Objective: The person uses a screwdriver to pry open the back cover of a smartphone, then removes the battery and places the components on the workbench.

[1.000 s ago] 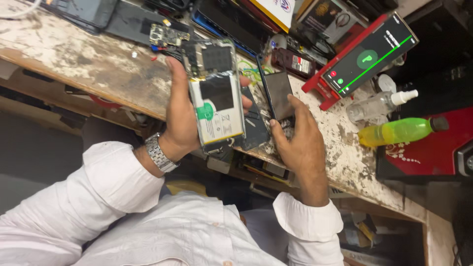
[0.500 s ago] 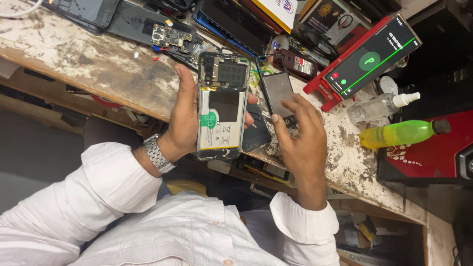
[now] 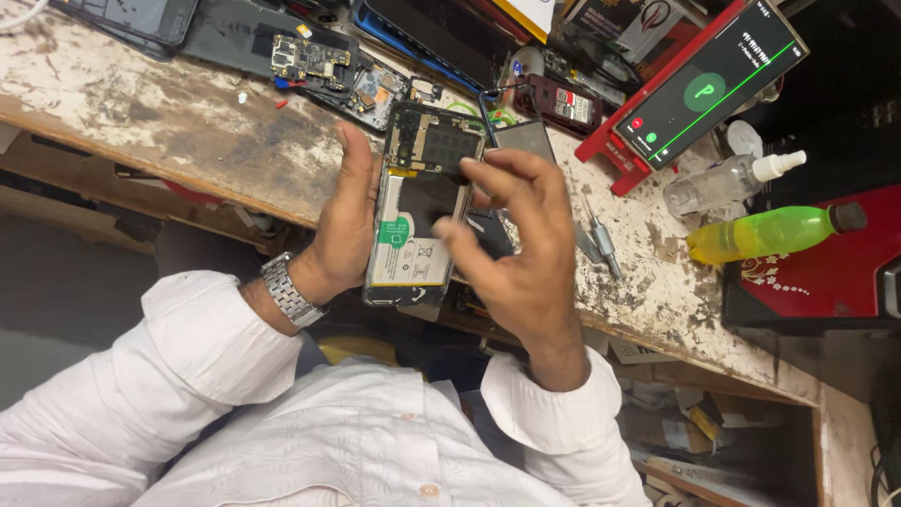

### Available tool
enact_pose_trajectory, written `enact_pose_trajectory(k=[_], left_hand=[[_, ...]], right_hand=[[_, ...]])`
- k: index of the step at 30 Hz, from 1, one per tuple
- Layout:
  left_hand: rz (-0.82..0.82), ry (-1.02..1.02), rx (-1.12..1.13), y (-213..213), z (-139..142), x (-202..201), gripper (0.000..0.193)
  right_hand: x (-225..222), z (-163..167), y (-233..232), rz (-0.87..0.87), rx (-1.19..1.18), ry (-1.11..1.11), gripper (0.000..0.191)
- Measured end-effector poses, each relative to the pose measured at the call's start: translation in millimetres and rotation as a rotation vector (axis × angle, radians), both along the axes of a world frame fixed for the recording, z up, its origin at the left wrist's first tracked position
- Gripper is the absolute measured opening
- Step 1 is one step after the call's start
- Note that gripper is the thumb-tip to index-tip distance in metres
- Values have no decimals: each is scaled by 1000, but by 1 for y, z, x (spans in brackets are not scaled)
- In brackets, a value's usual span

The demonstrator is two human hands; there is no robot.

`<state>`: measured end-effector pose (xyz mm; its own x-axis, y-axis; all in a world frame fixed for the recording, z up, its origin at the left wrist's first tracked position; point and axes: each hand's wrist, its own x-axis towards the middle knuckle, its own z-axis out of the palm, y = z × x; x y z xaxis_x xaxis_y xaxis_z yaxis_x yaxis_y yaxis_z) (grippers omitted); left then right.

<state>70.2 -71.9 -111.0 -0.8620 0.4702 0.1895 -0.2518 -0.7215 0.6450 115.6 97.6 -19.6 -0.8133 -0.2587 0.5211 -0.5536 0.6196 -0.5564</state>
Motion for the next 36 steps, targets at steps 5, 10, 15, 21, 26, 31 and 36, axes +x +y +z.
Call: enact_pose_trajectory(k=[5, 10, 15, 21, 26, 31, 36], left_hand=[[27, 40, -30, 0, 5, 2, 88], [27, 23, -57, 2, 4, 0, 90], [58, 20, -90, 1, 3, 0, 86], [89, -34, -176, 4, 2, -2, 72], [118, -159, -271, 4, -5, -4, 75], [63, -143, -163, 5, -3, -6, 73], [131, -112, -193, 2, 7, -6, 73]], right_hand=[[3, -6, 3, -32, 112, 58, 57], [-1, -15, 4, -27, 42, 86, 44], [-4, -14, 5, -69, 54, 155, 34], [-7, -16, 6, -68, -22, 184, 29], [-4, -24, 5, -78, 28, 250, 29], [-6, -22, 1, -65, 92, 310, 30], [-2, -16, 2, -6, 83, 255, 30]])
